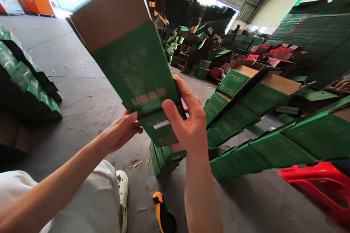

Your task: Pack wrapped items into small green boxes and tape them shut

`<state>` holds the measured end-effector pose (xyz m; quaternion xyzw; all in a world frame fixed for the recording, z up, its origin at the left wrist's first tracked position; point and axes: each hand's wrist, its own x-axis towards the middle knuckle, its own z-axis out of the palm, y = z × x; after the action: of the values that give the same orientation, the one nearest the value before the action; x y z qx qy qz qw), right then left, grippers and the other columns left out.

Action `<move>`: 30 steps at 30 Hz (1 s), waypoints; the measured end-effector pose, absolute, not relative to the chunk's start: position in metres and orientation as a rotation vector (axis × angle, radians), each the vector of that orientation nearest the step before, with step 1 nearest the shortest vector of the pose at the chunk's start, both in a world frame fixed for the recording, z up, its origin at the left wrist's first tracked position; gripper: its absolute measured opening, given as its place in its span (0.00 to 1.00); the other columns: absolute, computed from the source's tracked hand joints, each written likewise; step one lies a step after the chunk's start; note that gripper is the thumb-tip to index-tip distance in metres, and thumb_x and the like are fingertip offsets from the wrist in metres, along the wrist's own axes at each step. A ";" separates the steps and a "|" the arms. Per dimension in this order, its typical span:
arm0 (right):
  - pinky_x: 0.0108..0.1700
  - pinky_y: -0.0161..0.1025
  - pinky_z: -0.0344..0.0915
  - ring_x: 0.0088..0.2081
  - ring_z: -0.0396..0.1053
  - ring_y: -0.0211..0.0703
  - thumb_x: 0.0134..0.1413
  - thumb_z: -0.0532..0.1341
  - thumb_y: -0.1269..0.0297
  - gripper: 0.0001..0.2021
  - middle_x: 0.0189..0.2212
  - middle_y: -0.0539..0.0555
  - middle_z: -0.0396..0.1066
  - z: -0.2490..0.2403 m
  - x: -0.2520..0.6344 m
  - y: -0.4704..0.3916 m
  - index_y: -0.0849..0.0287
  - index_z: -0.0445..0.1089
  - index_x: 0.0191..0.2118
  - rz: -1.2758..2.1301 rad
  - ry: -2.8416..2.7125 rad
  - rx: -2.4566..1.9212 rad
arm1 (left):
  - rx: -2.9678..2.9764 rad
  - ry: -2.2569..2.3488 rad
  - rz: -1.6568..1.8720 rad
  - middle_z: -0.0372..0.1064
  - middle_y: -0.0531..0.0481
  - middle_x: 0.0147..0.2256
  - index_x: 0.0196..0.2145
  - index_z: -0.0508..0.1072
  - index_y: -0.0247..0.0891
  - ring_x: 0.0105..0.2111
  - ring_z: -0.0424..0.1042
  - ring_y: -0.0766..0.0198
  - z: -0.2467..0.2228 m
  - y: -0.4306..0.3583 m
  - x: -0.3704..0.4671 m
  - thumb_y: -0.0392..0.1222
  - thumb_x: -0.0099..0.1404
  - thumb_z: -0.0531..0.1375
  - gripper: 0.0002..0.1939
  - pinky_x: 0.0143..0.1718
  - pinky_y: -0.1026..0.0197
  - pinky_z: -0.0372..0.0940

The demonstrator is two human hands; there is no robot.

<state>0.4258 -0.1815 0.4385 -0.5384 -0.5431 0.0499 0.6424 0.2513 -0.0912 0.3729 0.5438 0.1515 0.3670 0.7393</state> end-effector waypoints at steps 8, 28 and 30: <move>0.70 0.63 0.57 0.71 0.55 0.60 0.67 0.60 0.48 0.27 0.68 0.50 0.64 0.429 0.321 -0.114 0.46 0.65 0.68 -0.022 -1.493 -1.039 | 1.161 0.311 1.100 0.70 0.44 0.61 0.68 0.62 0.50 0.56 0.72 0.48 0.373 -0.041 0.159 0.66 0.60 0.67 0.43 0.52 0.49 0.69; 0.69 0.56 0.59 0.66 0.66 0.55 0.67 0.59 0.44 0.23 0.63 0.55 0.72 -0.001 0.235 -0.060 0.47 0.76 0.60 1.262 -0.945 -1.196 | 0.674 1.262 0.988 0.74 0.39 0.58 0.60 0.73 0.38 0.67 0.61 0.44 0.021 0.030 0.038 0.81 0.61 0.53 0.48 0.67 0.48 0.60; 0.67 0.56 0.62 0.65 0.68 0.56 0.66 0.61 0.47 0.21 0.62 0.55 0.73 -0.001 0.230 -0.076 0.46 0.76 0.60 1.398 -1.083 -1.166 | 0.596 1.283 0.975 0.76 0.42 0.55 0.59 0.73 0.39 0.66 0.62 0.45 0.025 0.031 0.028 0.79 0.60 0.56 0.46 0.66 0.50 0.62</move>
<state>0.2302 -0.0758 -0.0008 -0.4800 -0.4459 0.5755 0.4895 0.0278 0.0305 0.0247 0.2626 0.5655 0.4298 0.6531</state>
